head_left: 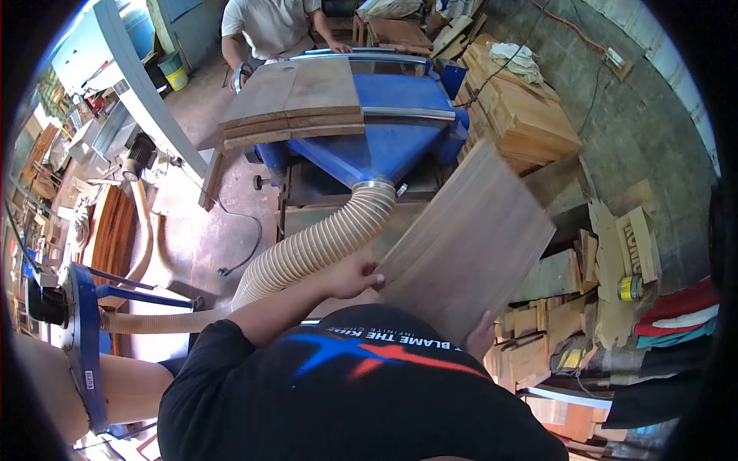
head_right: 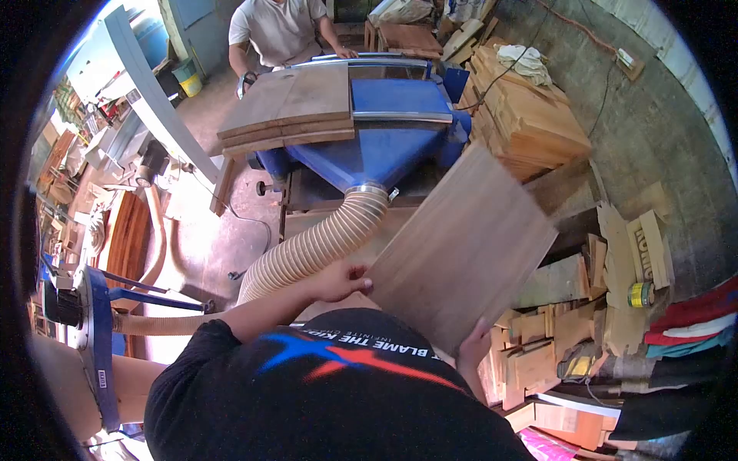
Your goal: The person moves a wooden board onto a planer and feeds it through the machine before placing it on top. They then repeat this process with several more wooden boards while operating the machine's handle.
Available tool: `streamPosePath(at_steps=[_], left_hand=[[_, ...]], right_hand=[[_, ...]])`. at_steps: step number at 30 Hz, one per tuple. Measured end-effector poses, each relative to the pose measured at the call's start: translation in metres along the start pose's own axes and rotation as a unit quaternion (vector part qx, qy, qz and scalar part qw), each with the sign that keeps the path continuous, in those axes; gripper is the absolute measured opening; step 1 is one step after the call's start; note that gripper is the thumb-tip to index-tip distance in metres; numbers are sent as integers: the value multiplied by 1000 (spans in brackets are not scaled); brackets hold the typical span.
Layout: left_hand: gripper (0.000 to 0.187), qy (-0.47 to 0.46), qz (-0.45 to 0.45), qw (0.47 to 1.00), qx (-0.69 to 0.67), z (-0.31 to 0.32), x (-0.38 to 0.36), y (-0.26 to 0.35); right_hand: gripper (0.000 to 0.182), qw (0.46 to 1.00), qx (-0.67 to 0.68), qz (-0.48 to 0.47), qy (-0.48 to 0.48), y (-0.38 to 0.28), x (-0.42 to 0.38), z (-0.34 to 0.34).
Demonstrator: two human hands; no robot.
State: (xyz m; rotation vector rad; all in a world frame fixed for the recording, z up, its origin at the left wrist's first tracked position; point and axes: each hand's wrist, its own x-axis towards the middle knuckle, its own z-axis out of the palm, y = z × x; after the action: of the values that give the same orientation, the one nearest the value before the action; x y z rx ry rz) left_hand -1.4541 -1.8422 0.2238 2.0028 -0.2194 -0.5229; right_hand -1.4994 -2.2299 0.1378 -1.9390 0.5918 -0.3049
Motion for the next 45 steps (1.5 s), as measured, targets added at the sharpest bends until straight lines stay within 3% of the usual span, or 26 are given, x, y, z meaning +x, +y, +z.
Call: streamPosePath(at_steps=[3,5,7,9,12,16,19,22,23,25,26,28,29,30,32,34,38,41,43,45], left_hand=[[26,95,71,982,-145,-15,-13,3],[23,171,72,963,-194,-38,-37,19],[21,239,84,940,-227,-62,-60,16],[23,296,103,917,-246,-86,-86,4],[26,387,62,872,-293,-111,-126,10],[31,475,21,837,-270,-147,-144,4],[32,517,-8,772,-371,-172,-144,28],[36,537,78,701,-462,-203,-132,43],[36,548,71,686,-473,-213,-124,44],[37,568,58,655,-495,-235,-108,44],[42,563,66,673,-474,-243,-101,39],[42,590,66,695,-404,-264,-77,0],[43,601,65,707,-367,-272,-68,-20],[54,612,-5,735,-293,-282,-66,-29],[62,706,45,688,-163,-294,-45,-39],[75,762,50,646,-14,-311,-28,-72],[69,776,-82,622,62,-327,-27,-38],[56,789,14,613,47,-314,-34,-48],[40,764,144,627,46,-269,-41,-78],[29,704,65,703,80,-200,-67,-102]], right_hand=[[55,991,109,-56,-59,-70,11,2],[53,976,170,-71,-116,-124,18,17],[51,943,257,-47,-207,-162,31,40],[50,918,255,-57,-299,-212,26,65],[56,889,225,-11,-400,-270,19,115],[68,878,189,65,-435,-329,29,178],[71,785,267,65,-555,-371,57,209],[68,755,341,148,-539,-419,40,188],[66,777,374,119,-492,-414,36,199],[64,811,433,57,-390,-404,18,234],[63,824,438,29,-358,-408,7,247],[65,909,335,-151,-197,-411,6,290],[65,915,314,-209,-140,-408,12,311],[65,918,288,-262,-77,-406,18,332],[65,893,317,-318,-9,-414,36,368],[63,920,247,-303,12,-424,52,392],[58,936,157,-315,11,-435,59,418],[48,907,176,-383,-8,-421,61,411],[42,884,213,-413,-40,-386,66,390],[35,885,212,-407,-76,-333,60,345]])
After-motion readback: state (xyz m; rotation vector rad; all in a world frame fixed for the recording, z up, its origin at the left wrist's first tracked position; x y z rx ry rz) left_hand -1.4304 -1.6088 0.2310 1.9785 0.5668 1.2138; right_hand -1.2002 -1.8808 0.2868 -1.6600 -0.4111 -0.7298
